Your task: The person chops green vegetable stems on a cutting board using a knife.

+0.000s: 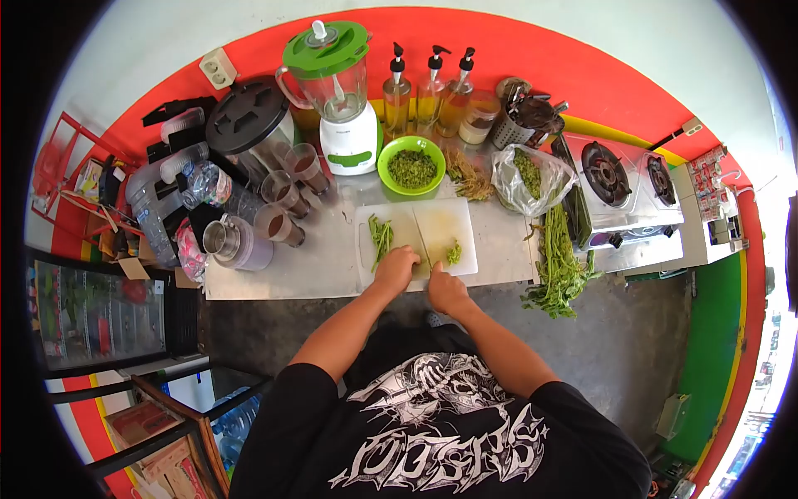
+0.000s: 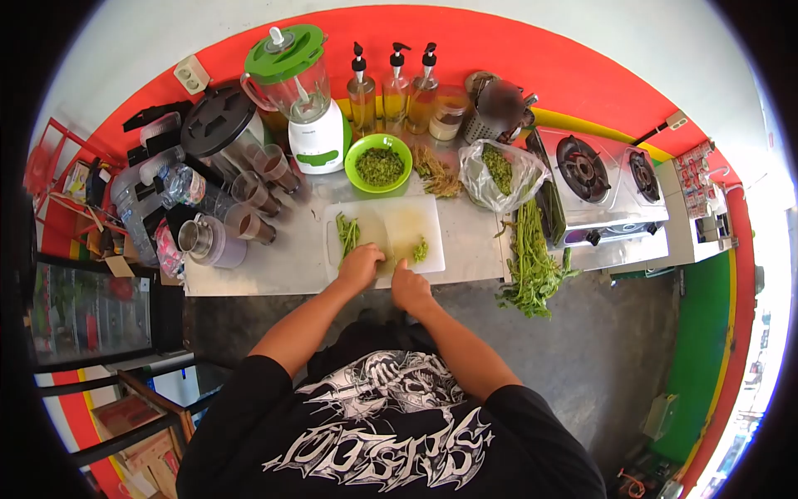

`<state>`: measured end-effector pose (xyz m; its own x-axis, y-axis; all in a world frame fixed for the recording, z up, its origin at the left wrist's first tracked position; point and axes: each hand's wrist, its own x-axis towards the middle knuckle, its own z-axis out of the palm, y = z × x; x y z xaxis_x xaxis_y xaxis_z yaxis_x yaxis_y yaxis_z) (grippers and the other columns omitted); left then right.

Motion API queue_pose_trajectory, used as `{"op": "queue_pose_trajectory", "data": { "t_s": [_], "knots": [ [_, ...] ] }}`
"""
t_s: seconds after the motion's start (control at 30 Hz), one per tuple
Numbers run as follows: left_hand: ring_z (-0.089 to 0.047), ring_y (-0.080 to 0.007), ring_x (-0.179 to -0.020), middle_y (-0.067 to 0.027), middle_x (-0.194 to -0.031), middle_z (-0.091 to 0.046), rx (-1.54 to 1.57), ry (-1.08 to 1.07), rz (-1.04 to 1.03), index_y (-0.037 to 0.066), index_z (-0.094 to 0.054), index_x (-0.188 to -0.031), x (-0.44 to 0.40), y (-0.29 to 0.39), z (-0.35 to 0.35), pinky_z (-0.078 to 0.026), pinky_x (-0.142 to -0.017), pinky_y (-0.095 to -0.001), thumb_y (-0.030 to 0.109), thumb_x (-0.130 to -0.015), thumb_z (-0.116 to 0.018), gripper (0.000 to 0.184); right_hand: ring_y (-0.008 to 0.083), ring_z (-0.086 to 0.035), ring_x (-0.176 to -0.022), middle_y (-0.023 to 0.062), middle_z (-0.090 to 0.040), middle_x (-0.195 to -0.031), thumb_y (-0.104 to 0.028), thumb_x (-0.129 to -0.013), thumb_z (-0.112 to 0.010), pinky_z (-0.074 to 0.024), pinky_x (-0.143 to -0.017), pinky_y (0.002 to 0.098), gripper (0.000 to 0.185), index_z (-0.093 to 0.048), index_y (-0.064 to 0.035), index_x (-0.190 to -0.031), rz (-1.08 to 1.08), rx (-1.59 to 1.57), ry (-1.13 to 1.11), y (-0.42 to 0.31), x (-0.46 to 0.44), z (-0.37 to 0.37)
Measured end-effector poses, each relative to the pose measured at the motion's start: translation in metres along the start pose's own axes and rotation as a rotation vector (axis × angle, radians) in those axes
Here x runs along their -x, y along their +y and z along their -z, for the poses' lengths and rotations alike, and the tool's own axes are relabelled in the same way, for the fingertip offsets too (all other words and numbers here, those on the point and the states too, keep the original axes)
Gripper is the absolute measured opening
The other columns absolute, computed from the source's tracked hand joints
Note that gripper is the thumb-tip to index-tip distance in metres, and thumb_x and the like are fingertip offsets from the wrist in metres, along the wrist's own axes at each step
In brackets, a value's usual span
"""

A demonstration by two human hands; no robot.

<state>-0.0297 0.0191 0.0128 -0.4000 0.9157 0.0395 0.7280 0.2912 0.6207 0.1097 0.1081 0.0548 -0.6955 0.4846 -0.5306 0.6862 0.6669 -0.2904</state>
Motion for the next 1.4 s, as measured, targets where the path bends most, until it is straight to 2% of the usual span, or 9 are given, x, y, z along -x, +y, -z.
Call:
{"op": "queue_pose_trajectory", "data": {
  "t_s": [0.3, 0.63, 0.83, 0.9, 0.93, 1.0, 1.13, 1.33, 1.4],
  "knots": [
    [-0.065, -0.0341, -0.089, -0.0136, -0.088, -0.065, 0.009, 0.004, 0.060, 0.007, -0.072, -0.082, -0.002, 0.008, 0.005, -0.051, -0.074, -0.0456, 0.002, -0.080, -0.060, 0.014, 0.0459, -0.069, -0.099, 0.0316, -0.068, -0.106, -0.006, -0.088, -0.060, -0.0562, -0.085, 0.0507, 0.046, -0.037, 0.0094, -0.126, -0.020, -0.028, -0.050, -0.013, -0.002, -0.004],
    [-0.065, -0.0344, -0.091, -0.0126, -0.089, -0.065, 0.041, -0.093, 0.164, 0.011, -0.070, -0.080, -0.006, 0.006, 0.003, -0.052, -0.076, -0.0450, 0.007, -0.082, -0.060, 0.011, 0.0463, -0.068, -0.101, 0.0330, -0.068, -0.104, -0.006, -0.089, -0.057, -0.0550, -0.087, 0.0514, 0.041, -0.038, 0.0075, -0.123, -0.033, -0.068, -0.025, -0.010, -0.008, -0.006],
    [-0.065, -0.0345, -0.092, -0.0123, -0.091, -0.065, 0.020, -0.021, 0.151, 0.011, -0.070, -0.084, -0.006, 0.006, -0.005, -0.053, -0.077, -0.0455, 0.008, -0.084, -0.058, 0.012, 0.0457, -0.068, -0.101, 0.0334, -0.068, -0.104, -0.005, -0.089, -0.056, -0.0549, -0.087, 0.0519, 0.040, -0.038, 0.0074, -0.122, -0.044, 0.001, -0.083, -0.008, -0.003, -0.009],
    [-0.065, -0.0348, -0.092, -0.0115, -0.093, -0.065, 0.056, -0.048, 0.154, 0.011, -0.070, -0.087, -0.006, 0.003, -0.006, -0.053, -0.078, -0.0456, 0.007, -0.084, -0.058, 0.013, 0.0410, -0.068, -0.107, 0.0281, -0.069, -0.111, -0.004, -0.087, -0.062, -0.0557, -0.090, 0.0472, 0.065, -0.029, 0.0106, -0.141, -0.059, 0.017, -0.148, -0.011, -0.011, -0.003],
    [-0.065, -0.0348, -0.092, -0.0115, -0.093, -0.065, 0.058, -0.053, 0.159, 0.011, -0.070, -0.087, -0.002, 0.003, -0.008, -0.053, -0.078, -0.0456, 0.007, -0.084, -0.058, 0.013, 0.0410, -0.068, -0.107, 0.0281, -0.069, -0.111, -0.004, -0.087, -0.062, -0.0557, -0.090, 0.0472, 0.065, -0.029, 0.0106, -0.141, -0.060, 0.016, -0.155, -0.011, -0.007, -0.003],
    [-0.065, -0.0364, -0.086, -0.0150, -0.085, -0.064, 0.092, 0.077, 0.123, 0.005, -0.067, -0.082, -0.003, 0.006, -0.007, -0.051, -0.071, -0.0459, -0.004, -0.074, -0.061, 0.013, 0.0410, -0.069, -0.105, 0.0281, -0.069, -0.109, -0.005, -0.087, -0.062, -0.0561, -0.088, 0.0474, 0.064, -0.029, 0.0104, -0.140, -0.041, 0.044, -0.130, -0.011, -0.001, 0.005],
    [-0.065, -0.0364, -0.086, -0.0147, -0.085, -0.064, 0.065, 0.120, 0.116, 0.004, -0.066, -0.082, -0.004, 0.012, -0.008, -0.051, -0.071, -0.0460, -0.004, -0.074, -0.061, 0.013, 0.0405, -0.069, -0.103, 0.0277, -0.070, -0.108, -0.007, -0.088, -0.062, -0.0567, -0.087, 0.0465, 0.062, -0.031, 0.0100, -0.139, -0.079, 0.043, -0.078, -0.012, -0.005, -0.016],
    [-0.063, -0.0376, -0.085, -0.0149, -0.086, -0.063, 0.090, 0.121, 0.142, 0.005, -0.067, -0.083, 0.004, 0.010, -0.005, -0.050, -0.071, -0.0468, -0.002, -0.078, -0.059, 0.012, 0.0400, -0.069, -0.106, 0.0289, -0.068, -0.112, -0.009, -0.090, -0.060, -0.0558, -0.089, 0.0470, 0.066, -0.026, 0.0110, -0.143, -0.043, 0.020, -0.214, -0.014, -0.003, 0.012],
    [-0.063, -0.0379, -0.084, -0.0147, -0.086, -0.063, 0.082, 0.143, 0.136, 0.006, -0.067, -0.083, 0.007, 0.010, -0.009, -0.049, -0.072, -0.0468, 0.000, -0.079, -0.058, 0.011, 0.0458, -0.068, -0.101, 0.0343, -0.068, -0.102, -0.002, -0.087, -0.057, -0.0544, -0.088, 0.0520, 0.044, -0.038, 0.0075, -0.125, -0.055, -0.015, -0.078, -0.014, 0.007, -0.006]
  ]
}}
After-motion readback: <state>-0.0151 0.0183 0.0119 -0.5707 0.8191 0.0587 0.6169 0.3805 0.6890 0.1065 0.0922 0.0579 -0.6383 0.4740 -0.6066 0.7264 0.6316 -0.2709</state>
